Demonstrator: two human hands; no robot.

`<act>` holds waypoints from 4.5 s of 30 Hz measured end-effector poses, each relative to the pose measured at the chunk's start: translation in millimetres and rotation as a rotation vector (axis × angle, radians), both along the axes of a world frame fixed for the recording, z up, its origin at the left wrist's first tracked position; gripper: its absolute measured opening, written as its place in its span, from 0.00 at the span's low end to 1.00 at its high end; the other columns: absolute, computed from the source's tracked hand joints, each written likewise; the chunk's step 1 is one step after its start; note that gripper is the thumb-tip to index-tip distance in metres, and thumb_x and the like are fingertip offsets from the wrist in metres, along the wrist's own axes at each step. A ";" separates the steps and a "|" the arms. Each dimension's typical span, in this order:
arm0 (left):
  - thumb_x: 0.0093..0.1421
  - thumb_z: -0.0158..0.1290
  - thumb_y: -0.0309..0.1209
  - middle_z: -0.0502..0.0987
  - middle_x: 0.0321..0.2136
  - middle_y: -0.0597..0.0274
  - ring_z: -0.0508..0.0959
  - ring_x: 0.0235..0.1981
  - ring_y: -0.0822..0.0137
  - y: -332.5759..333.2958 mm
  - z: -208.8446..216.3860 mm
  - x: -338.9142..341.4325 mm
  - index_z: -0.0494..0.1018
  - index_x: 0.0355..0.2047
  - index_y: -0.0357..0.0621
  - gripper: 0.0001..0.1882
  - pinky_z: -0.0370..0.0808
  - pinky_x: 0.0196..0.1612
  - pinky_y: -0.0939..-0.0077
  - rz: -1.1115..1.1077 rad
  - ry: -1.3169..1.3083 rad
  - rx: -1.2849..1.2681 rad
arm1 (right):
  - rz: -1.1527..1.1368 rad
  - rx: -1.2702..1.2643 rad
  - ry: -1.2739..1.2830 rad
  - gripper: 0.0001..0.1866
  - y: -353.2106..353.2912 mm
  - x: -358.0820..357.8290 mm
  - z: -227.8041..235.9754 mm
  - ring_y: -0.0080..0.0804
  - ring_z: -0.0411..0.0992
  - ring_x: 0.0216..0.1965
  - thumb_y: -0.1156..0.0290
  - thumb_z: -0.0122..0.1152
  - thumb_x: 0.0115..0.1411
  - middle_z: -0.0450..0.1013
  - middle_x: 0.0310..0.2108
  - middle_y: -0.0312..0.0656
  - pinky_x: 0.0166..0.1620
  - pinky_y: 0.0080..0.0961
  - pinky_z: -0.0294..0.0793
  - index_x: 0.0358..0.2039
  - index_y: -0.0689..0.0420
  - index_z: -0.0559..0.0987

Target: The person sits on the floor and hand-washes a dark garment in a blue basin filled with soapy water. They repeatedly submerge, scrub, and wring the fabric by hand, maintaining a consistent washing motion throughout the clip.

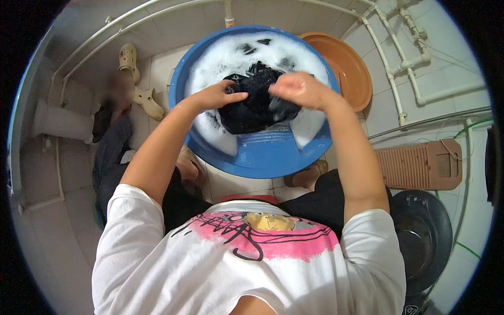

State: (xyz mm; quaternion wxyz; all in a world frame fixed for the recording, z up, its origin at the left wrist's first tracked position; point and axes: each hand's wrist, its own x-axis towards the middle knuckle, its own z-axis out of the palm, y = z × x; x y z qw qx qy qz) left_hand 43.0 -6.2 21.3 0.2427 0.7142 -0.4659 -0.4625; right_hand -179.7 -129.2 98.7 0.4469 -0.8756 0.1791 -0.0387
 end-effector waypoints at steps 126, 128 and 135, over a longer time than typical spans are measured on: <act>0.55 0.43 0.35 0.72 0.30 0.57 0.70 0.32 0.66 7.1 -7.8 -115.9 0.71 0.32 0.37 0.14 0.66 0.34 0.71 0.807 0.923 -0.268 | -0.752 -0.127 -0.309 0.13 70.1 38.7 -74.7 0.53 0.67 0.31 0.62 0.51 0.47 0.69 0.29 0.53 0.35 0.41 0.66 0.23 0.60 0.72; 0.57 0.42 0.38 0.72 0.29 0.56 0.69 0.30 0.65 4.6 -12.6 -97.6 0.71 0.32 0.39 0.14 0.66 0.34 0.70 0.824 1.053 -0.309 | -0.574 -0.200 -0.389 0.12 99.5 39.8 -62.6 0.52 0.68 0.31 0.62 0.53 0.47 0.69 0.29 0.52 0.34 0.41 0.67 0.24 0.59 0.72; 0.53 0.49 0.50 0.73 0.36 0.54 0.70 0.38 0.67 12.2 36.1 -112.5 0.69 0.40 0.34 0.28 0.64 0.44 0.75 0.424 0.743 -0.072 | -0.734 -0.356 -0.246 0.19 34.7 19.2 -67.4 0.50 0.67 0.33 0.55 0.57 0.49 0.69 0.31 0.50 0.36 0.37 0.67 0.26 0.60 0.72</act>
